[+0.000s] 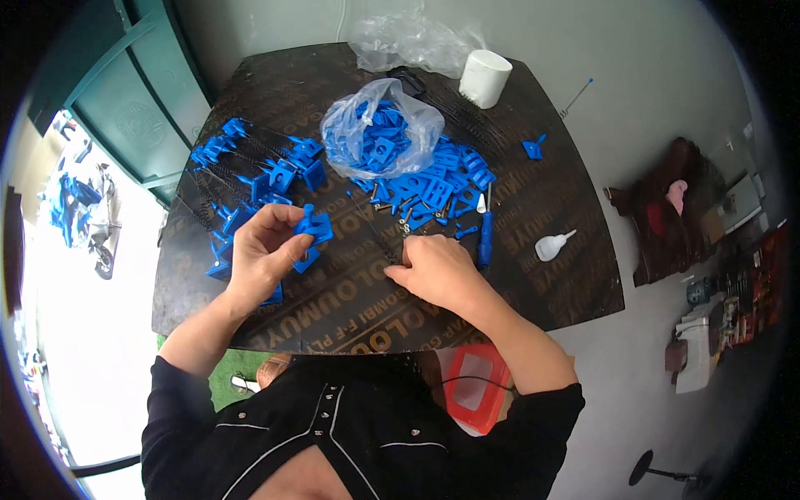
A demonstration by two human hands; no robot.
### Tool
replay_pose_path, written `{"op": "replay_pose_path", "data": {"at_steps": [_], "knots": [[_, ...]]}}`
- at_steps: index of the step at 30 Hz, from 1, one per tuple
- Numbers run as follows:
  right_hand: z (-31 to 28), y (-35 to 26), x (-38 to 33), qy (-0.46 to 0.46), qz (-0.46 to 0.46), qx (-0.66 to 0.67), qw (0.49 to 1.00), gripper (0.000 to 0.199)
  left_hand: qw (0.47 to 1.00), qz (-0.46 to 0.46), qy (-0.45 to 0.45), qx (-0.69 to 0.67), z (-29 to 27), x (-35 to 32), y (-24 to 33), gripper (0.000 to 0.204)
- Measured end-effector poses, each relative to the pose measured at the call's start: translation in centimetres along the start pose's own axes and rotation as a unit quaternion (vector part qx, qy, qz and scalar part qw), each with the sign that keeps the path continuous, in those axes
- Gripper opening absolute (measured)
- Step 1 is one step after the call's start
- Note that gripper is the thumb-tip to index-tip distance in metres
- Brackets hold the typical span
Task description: The person assembles small blue plastic components with a spring and a screw using a screwdriver.
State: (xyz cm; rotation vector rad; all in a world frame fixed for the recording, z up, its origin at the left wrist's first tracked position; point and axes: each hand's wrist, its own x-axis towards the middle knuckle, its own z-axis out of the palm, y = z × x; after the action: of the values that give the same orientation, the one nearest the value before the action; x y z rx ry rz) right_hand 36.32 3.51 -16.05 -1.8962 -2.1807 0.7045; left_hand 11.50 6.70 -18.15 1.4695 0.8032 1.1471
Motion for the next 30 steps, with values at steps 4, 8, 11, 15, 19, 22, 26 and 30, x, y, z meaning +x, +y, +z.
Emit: {"op": "replay_pose_path", "data": {"at_steps": [4, 8, 11, 15, 19, 22, 26, 30], "knots": [[1.0, 0.4, 0.4, -0.001, -0.019, -0.025, 1.0, 0.024, 1.0, 0.023, 0.006, 0.021, 0.3, -0.2, -0.1, 0.029], [1.0, 0.5, 0.3, -0.011, -0.021, -0.032, 0.999, 0.024, 0.999, 0.026, 0.005, 0.033, 0.5, -0.3, 0.4, 0.028], [0.7, 0.3, 0.2, -0.033, -0.017, -0.015, 0.999, 0.023, 0.999, 0.029, 0.007, 0.042, 0.5, -0.3, 0.6, 0.029], [0.1, 0.0, -0.5, -0.014, -0.013, 0.061, 0.998, 0.021, 0.995, 0.053, 0.018, 0.078, 0.3, -0.2, 0.4, 0.029], [-0.6, 0.2, -0.4, -0.009, -0.009, 0.214, 0.977, 0.017, 0.995, 0.056, 0.023, 0.083, 0.3, -0.2, 0.0, 0.03], [-1.3, 0.3, -0.4, -0.018, -0.021, 0.319, 0.947, 0.01, 0.992, 0.068, 0.03, 0.104, 0.4, -0.2, -0.1, 0.03], [-2.1, -0.4, 0.0, -0.021, -0.042, 0.447, 0.894, 0.003, 0.988, 0.065, 0.042, 0.132, 0.5, -0.4, 0.0, 0.031], [-2.5, -0.9, 0.4, 0.004, -0.087, 0.479, 0.874, 0.005, 0.98, 0.073, 0.055, 0.177, 0.6, -0.4, 0.5, 0.032]]}}
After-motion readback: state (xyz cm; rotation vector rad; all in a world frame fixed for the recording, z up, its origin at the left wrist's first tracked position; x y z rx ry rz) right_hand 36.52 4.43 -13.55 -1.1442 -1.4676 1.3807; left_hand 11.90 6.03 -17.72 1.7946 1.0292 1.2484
